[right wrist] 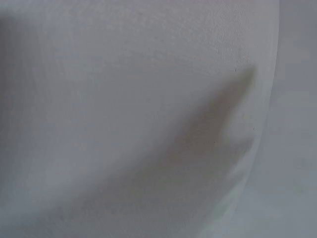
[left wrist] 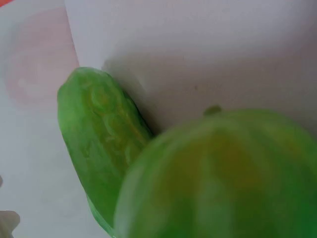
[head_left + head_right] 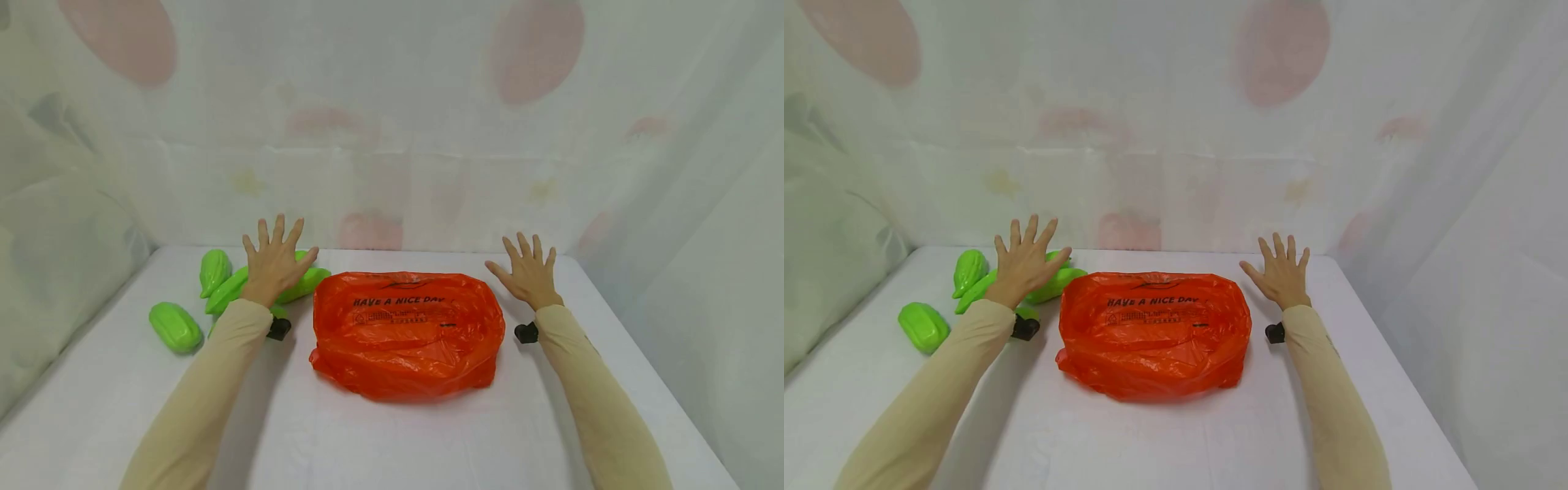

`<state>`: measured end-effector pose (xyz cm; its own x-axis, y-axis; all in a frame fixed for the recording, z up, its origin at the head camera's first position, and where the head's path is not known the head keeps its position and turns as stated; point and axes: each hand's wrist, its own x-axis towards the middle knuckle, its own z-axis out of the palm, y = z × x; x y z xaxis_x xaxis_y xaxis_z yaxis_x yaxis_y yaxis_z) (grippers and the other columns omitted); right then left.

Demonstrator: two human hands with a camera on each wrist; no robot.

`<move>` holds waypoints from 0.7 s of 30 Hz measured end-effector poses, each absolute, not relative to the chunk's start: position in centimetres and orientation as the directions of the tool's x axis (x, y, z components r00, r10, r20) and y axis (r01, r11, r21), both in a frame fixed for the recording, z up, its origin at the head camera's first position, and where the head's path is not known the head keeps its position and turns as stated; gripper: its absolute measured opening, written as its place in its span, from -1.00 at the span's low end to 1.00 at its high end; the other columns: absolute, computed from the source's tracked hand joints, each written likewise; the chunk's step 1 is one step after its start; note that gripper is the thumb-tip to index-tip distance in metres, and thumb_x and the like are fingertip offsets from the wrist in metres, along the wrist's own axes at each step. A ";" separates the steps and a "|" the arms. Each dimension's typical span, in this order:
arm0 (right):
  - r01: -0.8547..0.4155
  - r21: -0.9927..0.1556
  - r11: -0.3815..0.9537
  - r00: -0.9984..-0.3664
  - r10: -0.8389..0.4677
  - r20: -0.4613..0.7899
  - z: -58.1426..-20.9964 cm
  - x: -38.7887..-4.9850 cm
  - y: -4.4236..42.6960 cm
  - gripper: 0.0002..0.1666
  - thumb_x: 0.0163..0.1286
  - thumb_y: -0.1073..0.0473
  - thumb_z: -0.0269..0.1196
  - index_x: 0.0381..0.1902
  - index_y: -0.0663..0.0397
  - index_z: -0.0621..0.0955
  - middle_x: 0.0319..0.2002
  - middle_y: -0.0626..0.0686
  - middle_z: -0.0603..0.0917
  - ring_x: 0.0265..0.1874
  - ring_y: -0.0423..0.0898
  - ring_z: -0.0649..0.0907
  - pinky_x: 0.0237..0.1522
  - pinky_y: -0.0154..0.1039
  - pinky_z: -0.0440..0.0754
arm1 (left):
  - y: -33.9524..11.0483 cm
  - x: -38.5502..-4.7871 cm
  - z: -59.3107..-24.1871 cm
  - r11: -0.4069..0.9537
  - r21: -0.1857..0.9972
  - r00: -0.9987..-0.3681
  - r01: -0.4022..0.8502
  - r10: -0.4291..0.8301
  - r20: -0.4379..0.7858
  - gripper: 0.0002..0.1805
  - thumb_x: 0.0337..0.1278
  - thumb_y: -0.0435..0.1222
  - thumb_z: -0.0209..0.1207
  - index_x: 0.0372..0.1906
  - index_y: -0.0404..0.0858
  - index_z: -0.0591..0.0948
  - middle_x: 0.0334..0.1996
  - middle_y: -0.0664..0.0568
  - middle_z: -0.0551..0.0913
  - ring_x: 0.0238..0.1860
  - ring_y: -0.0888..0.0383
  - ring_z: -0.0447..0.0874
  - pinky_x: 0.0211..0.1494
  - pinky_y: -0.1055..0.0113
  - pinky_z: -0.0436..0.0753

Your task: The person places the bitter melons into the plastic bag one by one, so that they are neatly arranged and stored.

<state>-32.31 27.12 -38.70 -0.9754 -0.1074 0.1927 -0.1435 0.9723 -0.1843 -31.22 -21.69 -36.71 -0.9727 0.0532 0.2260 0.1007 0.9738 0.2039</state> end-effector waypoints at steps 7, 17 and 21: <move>-0.151 -0.167 0.974 -0.969 -0.112 0.219 -38.7 -31.9 27.3 0.01 0.41 -0.46 -0.08 0.56 0.07 0.10 0.57 0.32 -0.04 0.53 0.43 -0.15 0.40 0.51 -0.35 | -21.6 -30.6 -36.7 0.972 0.216 -0.980 0.091 0.049 0.191 -0.15 0.38 0.24 -0.20 0.61 -0.03 -0.08 0.60 -0.24 -0.25 0.55 -0.43 -0.42 0.41 -0.50 -0.40; -0.146 -0.157 0.977 -0.965 -0.105 0.241 -38.2 -30.9 26.8 -0.06 0.41 -0.39 -0.04 0.55 0.02 0.15 0.57 0.32 -0.04 0.53 0.42 -0.12 0.41 0.50 -0.30 | -21.3 -29.5 -36.7 0.966 0.241 -0.984 0.091 0.050 0.169 -0.12 0.37 0.24 -0.18 0.61 -0.03 -0.16 0.60 -0.27 -0.32 0.54 -0.44 -0.43 0.41 -0.50 -0.38; -0.135 -0.155 0.979 -0.965 -0.095 0.243 -38.1 -30.5 26.6 -0.06 0.41 -0.39 -0.03 0.55 0.01 0.14 0.57 0.31 -0.04 0.53 0.42 -0.11 0.41 0.50 -0.29 | -21.0 -29.0 -36.5 0.966 0.236 -0.982 0.106 0.064 0.178 -0.12 0.38 0.25 -0.19 0.61 -0.03 -0.16 0.59 -0.29 -0.28 0.55 -0.45 -0.38 0.41 -0.51 -0.35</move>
<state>-30.54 26.62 -38.08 -0.9654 -0.0945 0.2429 -0.1349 0.9786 -0.1555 -29.00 -20.99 -36.53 -0.9819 0.0644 0.1783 0.1062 0.9659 0.2360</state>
